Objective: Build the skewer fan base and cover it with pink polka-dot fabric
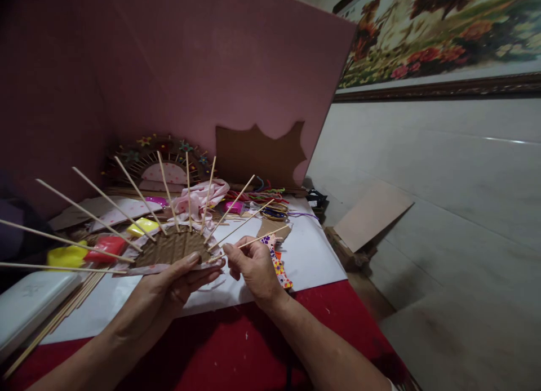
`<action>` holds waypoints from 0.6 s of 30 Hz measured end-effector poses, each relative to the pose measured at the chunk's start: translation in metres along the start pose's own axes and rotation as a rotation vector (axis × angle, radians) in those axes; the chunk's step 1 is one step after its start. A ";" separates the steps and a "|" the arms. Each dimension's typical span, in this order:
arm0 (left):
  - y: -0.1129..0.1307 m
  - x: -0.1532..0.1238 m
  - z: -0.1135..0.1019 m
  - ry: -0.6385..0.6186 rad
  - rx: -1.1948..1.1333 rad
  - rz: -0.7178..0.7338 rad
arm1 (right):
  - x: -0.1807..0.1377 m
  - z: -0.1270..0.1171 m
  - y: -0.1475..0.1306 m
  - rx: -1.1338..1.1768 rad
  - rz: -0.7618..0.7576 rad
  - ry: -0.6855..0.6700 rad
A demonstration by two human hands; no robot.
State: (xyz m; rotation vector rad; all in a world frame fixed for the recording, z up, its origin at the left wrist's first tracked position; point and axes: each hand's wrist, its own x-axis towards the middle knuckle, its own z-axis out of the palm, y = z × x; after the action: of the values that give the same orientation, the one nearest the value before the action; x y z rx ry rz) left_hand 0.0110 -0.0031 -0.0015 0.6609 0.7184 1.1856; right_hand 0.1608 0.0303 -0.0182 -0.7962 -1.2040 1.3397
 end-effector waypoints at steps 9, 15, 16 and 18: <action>0.001 0.005 -0.004 -0.008 -0.027 0.052 | -0.002 0.002 0.004 0.006 0.036 0.018; -0.001 0.004 -0.003 -0.023 -0.026 0.055 | -0.002 -0.001 0.006 -0.070 -0.011 0.046; -0.001 0.004 -0.002 -0.021 -0.020 0.051 | -0.002 -0.002 0.006 -0.073 -0.018 0.050; 0.000 0.003 -0.001 -0.017 0.003 0.040 | -0.002 -0.002 0.006 -0.073 -0.028 0.054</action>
State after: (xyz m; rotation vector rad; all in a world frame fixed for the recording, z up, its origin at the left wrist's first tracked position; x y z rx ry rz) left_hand 0.0112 -0.0002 -0.0028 0.6900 0.6961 1.2148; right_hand 0.1613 0.0296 -0.0248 -0.8592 -1.2227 1.2496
